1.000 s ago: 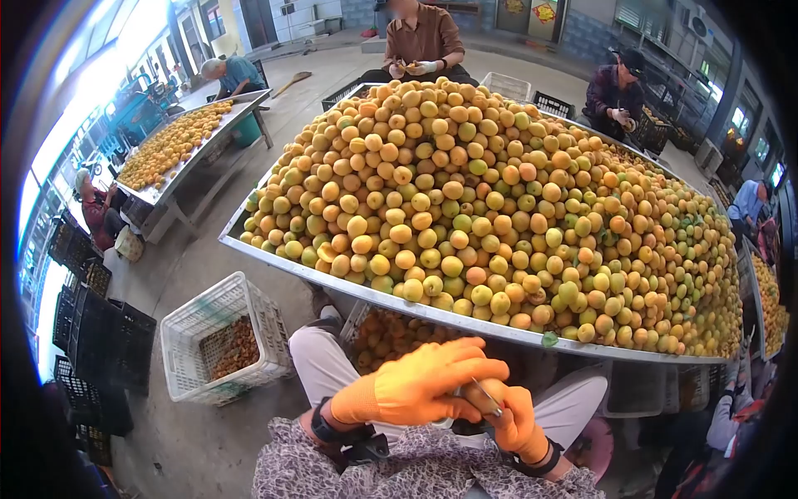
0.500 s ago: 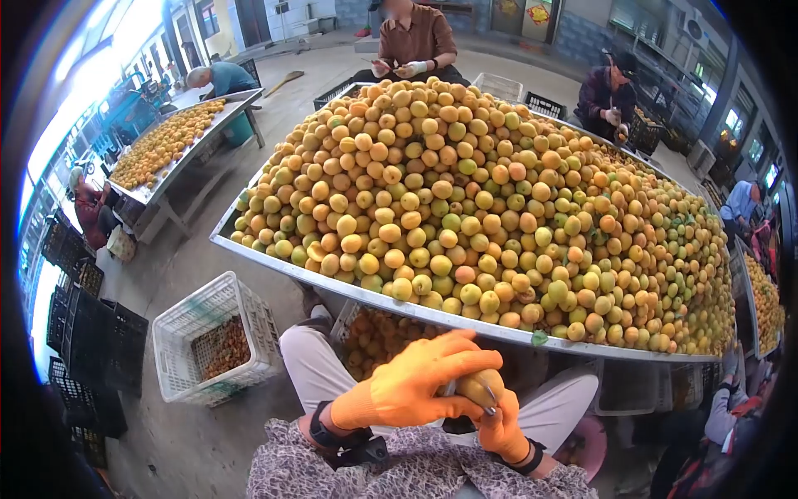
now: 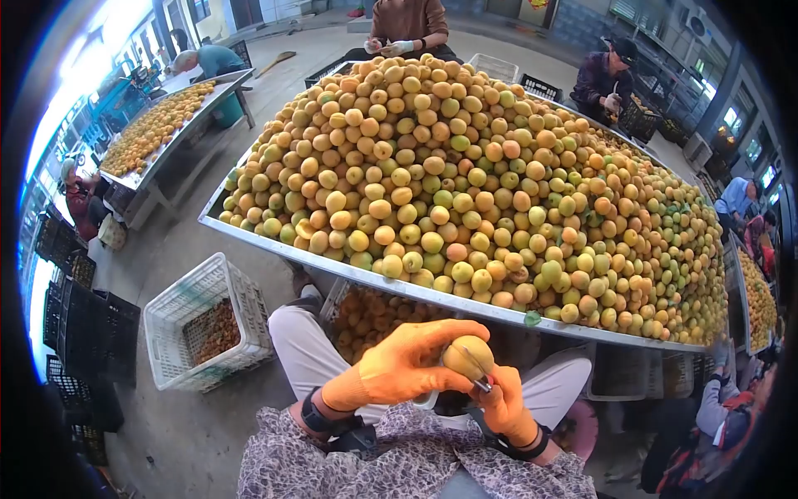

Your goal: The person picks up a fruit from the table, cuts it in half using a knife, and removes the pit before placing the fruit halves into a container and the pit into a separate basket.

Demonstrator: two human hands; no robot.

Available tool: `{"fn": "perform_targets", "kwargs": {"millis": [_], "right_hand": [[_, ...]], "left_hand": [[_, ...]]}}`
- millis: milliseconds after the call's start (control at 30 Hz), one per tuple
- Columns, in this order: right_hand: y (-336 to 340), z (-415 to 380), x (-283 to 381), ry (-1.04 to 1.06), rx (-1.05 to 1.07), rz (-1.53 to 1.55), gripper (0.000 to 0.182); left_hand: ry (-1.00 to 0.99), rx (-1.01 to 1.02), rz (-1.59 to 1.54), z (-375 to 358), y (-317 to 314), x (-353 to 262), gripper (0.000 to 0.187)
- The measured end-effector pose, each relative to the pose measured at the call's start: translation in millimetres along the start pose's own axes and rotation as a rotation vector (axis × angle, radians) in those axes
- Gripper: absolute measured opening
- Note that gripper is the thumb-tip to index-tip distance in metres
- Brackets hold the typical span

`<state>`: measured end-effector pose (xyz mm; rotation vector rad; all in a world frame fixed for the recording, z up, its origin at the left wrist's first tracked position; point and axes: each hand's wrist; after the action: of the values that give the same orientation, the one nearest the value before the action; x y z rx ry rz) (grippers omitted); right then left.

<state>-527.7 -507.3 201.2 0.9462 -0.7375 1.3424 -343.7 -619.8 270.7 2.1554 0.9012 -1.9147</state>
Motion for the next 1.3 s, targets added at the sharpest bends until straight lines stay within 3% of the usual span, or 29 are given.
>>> {"fn": "perform_targets", "kwargs": {"millis": [67,100,200,300,367,400,433,467,500,533,600,700,767,800,900,933,1000,1033,1100,1167,1233,1267,1300], "right_hand": [[11,-1,-2,-0.051,0.066,-0.02,0.036],[16,-1,-3,-0.101,0.134,-0.048,0.034],[22,8,12,-0.247,0.151,-0.053,0.032],[30,8,29,-0.386,0.136,-0.067,0.028],[28,-1,31,-0.237,-0.235,0.195,0.02],[18,5,26,-0.156,-0.372,0.241,0.015],[18,10,20,-0.2,-0.305,0.132,0.034],[15,20,16,-0.158,-0.257,0.048,0.042],[11,29,12,-0.117,-0.204,-0.039,0.051],[9,33,5,-0.118,-0.208,-0.042,0.051],[6,39,-7,0.122,-0.084,-0.195,0.057],[4,39,-2,0.076,0.026,-0.25,0.058],[-2,38,-3,0.096,0.008,-0.285,0.056],[-9,40,-4,0.132,-0.06,-0.317,0.054],[-22,32,-18,0.174,-0.167,-0.361,0.049],[-25,27,-27,0.11,-0.219,-0.317,0.047],[-33,22,-30,-0.06,-0.344,-0.121,0.035],[-36,24,-27,-0.063,-0.342,-0.12,0.035],[-37,30,-18,-0.414,-0.563,0.419,0.026],[-24,38,-8,-0.422,-0.497,0.552,0.031],[-19,35,-15,-0.306,-0.401,0.748,0.038],[-19,35,-14,-0.307,-0.398,0.744,0.038],[-21,37,-10,-0.279,-0.384,0.813,0.043]], "left_hand": [[-0.015,-0.085,0.335,1,9,-4,0.057],[-0.136,-0.134,0.567,3,16,-3,0.057],[-0.164,-0.181,0.695,5,27,2,0.053],[0.16,-0.254,0.209,7,38,15,0.04],[-0.009,-0.161,0.03,9,46,29,0.042],[0.066,-0.11,-0.029,11,44,36,0.045],[0.142,-0.058,-0.09,15,37,43,0.049],[0.126,0.049,-0.222,14,28,43,0.05],[0.134,0.029,-0.286,15,19,51,0.05],[0.123,0.016,-0.373,18,11,54,0.05],[0.109,0.001,-0.462,19,5,59,0.05],[0.014,-0.088,-0.308,19,8,70,0.049],[0.0,-0.153,0.02,19,10,73,0.047],[-0.152,-0.269,0.323,16,2,84,0.045],[-0.272,-0.332,0.345,22,1,85,0.042],[-0.272,-0.332,0.345,21,-6,77,0.042],[0.018,-0.338,-0.039,16,-16,64,0.043],[0.019,-0.34,-0.042,15,-16,65,0.043],[0.033,-0.368,-0.078,15,-16,67,0.042],[0.037,-0.378,-0.099,14,-12,68,0.041],[0.065,-0.198,-0.561,12,-3,67,0.041],[0.059,-0.39,-0.409,15,-9,66,0.041],[0.058,-0.39,-0.412,15,-5,69,0.041]]}}
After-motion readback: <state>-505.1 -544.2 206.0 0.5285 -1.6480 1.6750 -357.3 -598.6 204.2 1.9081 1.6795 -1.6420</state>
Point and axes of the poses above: each hand's wrist, its own z-axis towards the middle knuckle, its own y-axis out of the back of the hand, x = y × z, and after that the axes turned 13 degrees about y, right-handed
